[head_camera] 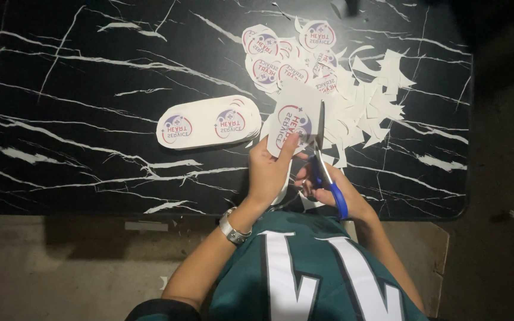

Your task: The person uses scissors to cut circular stickers from a sheet of paper. They hold the paper with their left hand and cut around the printed designs with their right hand, placing the finished stickers on a black marble-patterned table.

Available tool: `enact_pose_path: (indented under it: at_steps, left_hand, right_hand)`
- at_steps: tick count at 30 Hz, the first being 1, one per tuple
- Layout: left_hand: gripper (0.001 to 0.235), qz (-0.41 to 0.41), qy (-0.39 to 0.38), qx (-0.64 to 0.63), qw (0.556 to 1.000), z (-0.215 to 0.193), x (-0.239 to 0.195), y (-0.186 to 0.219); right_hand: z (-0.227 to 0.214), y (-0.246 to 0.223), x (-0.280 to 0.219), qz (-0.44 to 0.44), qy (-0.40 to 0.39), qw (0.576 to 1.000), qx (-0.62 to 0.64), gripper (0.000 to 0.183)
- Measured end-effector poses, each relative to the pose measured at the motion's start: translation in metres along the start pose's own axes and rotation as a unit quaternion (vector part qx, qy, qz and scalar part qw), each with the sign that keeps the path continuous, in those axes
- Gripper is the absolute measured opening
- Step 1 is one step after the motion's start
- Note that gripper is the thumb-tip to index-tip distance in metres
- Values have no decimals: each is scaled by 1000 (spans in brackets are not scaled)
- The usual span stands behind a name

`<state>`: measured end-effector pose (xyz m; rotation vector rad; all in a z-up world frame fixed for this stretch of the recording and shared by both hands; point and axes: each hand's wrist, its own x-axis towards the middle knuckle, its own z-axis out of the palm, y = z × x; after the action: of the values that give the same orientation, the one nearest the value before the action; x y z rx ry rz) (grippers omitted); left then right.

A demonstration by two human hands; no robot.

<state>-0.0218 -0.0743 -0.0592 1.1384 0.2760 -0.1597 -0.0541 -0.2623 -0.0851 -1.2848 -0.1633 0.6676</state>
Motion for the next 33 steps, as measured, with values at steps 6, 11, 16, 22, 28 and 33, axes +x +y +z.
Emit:
enact_pose_path:
  at_steps: [6, 11, 16, 22, 28, 33]
  left_hand:
    - [26, 87, -41, -19, 995, -4, 1, -2]
    - [25, 79, -46, 16, 996, -9, 1, 3]
    - [24, 76, -34, 16, 996, -12, 0, 5]
    - [25, 104, -23, -7, 994, -11, -3, 14]
    - [26, 122, 9, 49, 991, -13, -6, 23]
    - [27, 103, -22, 53, 993, -20, -7, 29]
  right_hand:
    - [-10, 11, -2, 20, 8, 999, -24, 81]
    - [-7, 5, -4, 45, 32, 998, -34, 61]
    - [-7, 6, -7, 72, 45, 996, -32, 49]
    - [-3, -1, -9, 91, 51, 993, -55, 36]
    - [-2, -3, -12, 101, 48, 991, -76, 30]
    - [-5, -2, -17, 95, 62, 982, -148, 27]
